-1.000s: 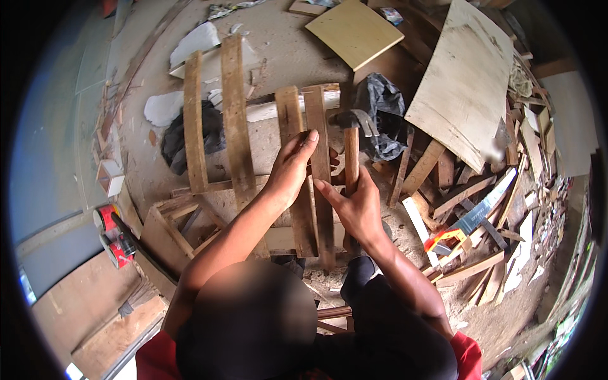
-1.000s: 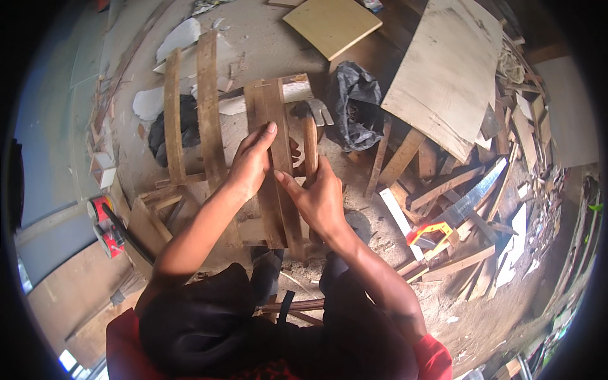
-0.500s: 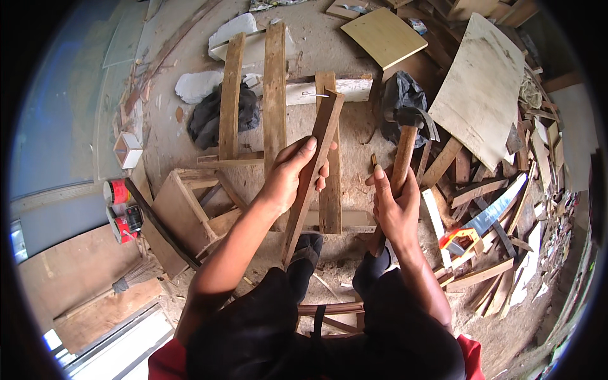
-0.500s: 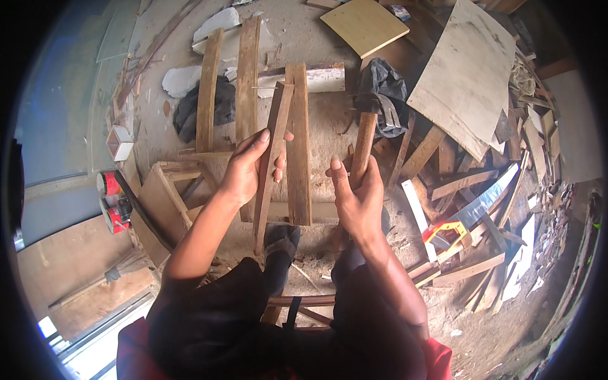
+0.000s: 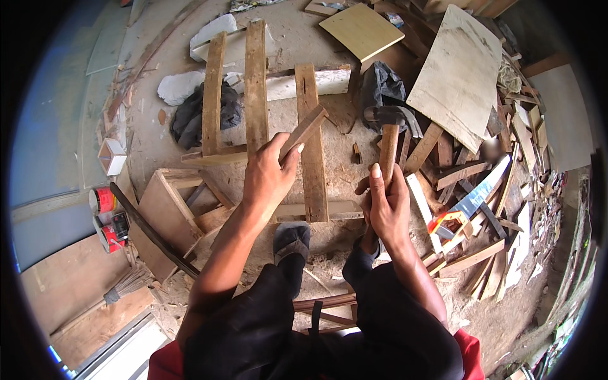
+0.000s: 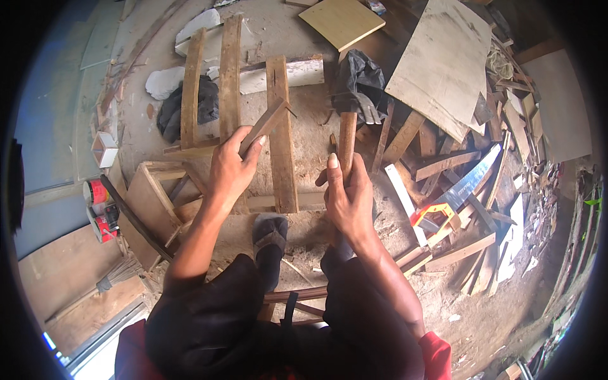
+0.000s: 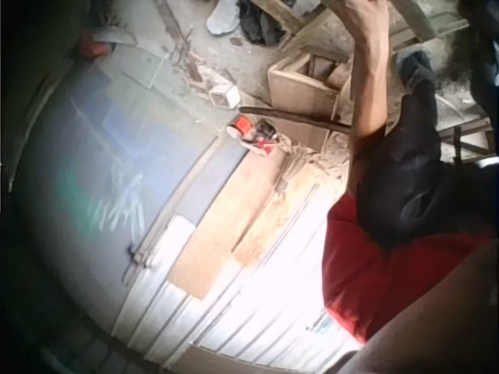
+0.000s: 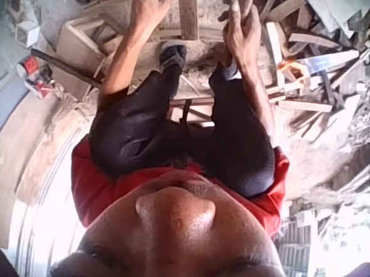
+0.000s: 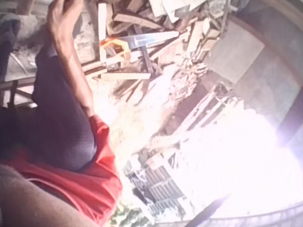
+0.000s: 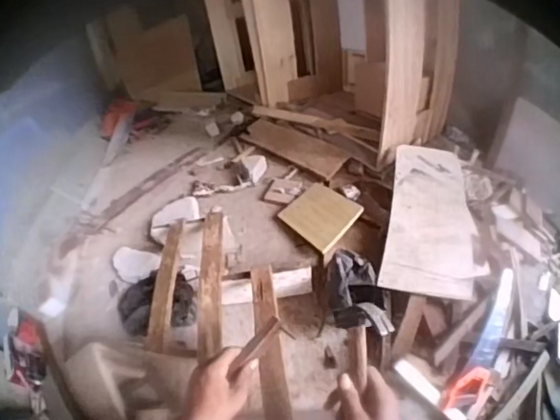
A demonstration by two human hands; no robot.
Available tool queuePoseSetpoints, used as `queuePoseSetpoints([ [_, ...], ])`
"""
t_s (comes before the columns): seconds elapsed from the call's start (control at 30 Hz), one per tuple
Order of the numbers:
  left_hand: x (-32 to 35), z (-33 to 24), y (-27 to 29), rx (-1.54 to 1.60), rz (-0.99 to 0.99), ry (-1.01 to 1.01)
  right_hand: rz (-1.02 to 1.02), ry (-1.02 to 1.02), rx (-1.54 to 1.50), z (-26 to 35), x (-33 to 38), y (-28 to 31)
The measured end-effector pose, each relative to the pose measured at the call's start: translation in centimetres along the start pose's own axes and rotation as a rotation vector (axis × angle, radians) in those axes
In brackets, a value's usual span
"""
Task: The person sits on the floor and uses a hand saw to cut a piece of wood. They then use a hammer to drive nails into the wood pieces to assemble a small wooden frame.
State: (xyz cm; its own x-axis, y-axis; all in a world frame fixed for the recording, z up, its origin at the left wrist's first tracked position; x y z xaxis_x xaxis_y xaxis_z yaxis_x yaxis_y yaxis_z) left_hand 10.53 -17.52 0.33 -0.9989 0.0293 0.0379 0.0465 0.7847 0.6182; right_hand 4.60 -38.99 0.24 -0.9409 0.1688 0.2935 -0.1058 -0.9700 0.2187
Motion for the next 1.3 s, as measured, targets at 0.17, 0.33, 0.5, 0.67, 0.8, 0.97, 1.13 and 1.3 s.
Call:
queuePoseSetpoints([
  [0.17,0.7,-0.6,-1.4,-0.083,0.06,-0.069,-0.094,0.043,0.244,-1.0,-1.1,0.3],
  [0.33,2.5,-1.3,-2.9,-0.087,0.122,-0.158,-0.125,0.07,0.258,-1.2,-3.4,0.2],
  [0.5,4.0,-1.8,-4.0,-0.047,0.209,-0.13,-0.016,0.047,-0.002,-1.5,-2.5,0.6],
  [0.67,4.4,-2.3,-4.0,-0.006,0.217,-0.075,0.037,0.207,-0.006,-1.4,-2.6,1.2],
  [0.8,3.2,-1.8,-3.5,-0.075,0.328,-0.096,0.039,0.121,-0.081,-1.9,-2.8,1.3],
  [0.97,3.2,1.2,-2.2,-0.22,0.441,0.0,-0.041,-0.021,-0.071,-3.5,-2.7,3.5],
  [1.13,1.1,3.1,-0.1,-0.192,0.367,0.17,-0.204,-0.007,-0.06,-3.4,-3.0,6.1],
  [1.3,-2.2,4.7,1.5,-0.066,0.192,0.141,-0.113,0.024,-0.074,-3.5,-2.2,5.7],
])
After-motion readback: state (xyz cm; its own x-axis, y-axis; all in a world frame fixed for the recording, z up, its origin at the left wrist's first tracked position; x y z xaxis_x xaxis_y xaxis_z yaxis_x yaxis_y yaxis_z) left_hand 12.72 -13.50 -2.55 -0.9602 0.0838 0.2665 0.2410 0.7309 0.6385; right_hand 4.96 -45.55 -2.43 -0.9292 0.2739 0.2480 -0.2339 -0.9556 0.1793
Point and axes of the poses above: each hand's wrist, its own x-axis away from the middle knuckle, its own y-axis out of the back of the hand, z = x × y, the point moved 1 cm from there along -x, towards the middle knuckle, and after that the axes turned 7 degrees about x, right-handed, at the moved point
